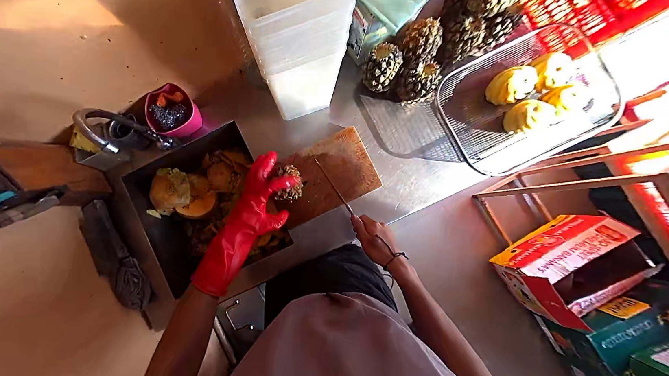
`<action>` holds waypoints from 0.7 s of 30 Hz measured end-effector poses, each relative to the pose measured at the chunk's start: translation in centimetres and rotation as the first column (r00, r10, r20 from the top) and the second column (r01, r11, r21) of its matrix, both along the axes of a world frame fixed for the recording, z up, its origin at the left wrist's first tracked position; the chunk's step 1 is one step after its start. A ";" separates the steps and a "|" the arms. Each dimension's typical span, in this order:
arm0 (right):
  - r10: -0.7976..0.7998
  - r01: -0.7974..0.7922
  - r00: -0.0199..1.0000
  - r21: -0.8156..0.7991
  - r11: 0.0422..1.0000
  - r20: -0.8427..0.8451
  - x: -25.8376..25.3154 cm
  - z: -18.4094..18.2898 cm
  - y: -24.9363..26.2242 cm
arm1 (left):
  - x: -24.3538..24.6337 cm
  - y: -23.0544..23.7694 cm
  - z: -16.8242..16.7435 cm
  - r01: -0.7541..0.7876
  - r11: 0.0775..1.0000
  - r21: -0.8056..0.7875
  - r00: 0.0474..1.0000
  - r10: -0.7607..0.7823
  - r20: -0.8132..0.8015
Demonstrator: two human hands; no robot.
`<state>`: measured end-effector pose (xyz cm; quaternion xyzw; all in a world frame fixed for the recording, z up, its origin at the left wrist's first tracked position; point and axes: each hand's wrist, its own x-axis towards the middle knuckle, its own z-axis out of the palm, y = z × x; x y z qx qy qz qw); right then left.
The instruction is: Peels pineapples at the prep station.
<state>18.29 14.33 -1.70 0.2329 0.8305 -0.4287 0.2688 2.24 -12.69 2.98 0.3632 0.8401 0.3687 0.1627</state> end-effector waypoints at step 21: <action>0.069 -0.060 0.997 -0.224 0.973 0.035 -1.4 -0.3 -0.2 | -1.3 9.4 -2.7 -0.293 0.605 -0.741 0.895 0.446 0.010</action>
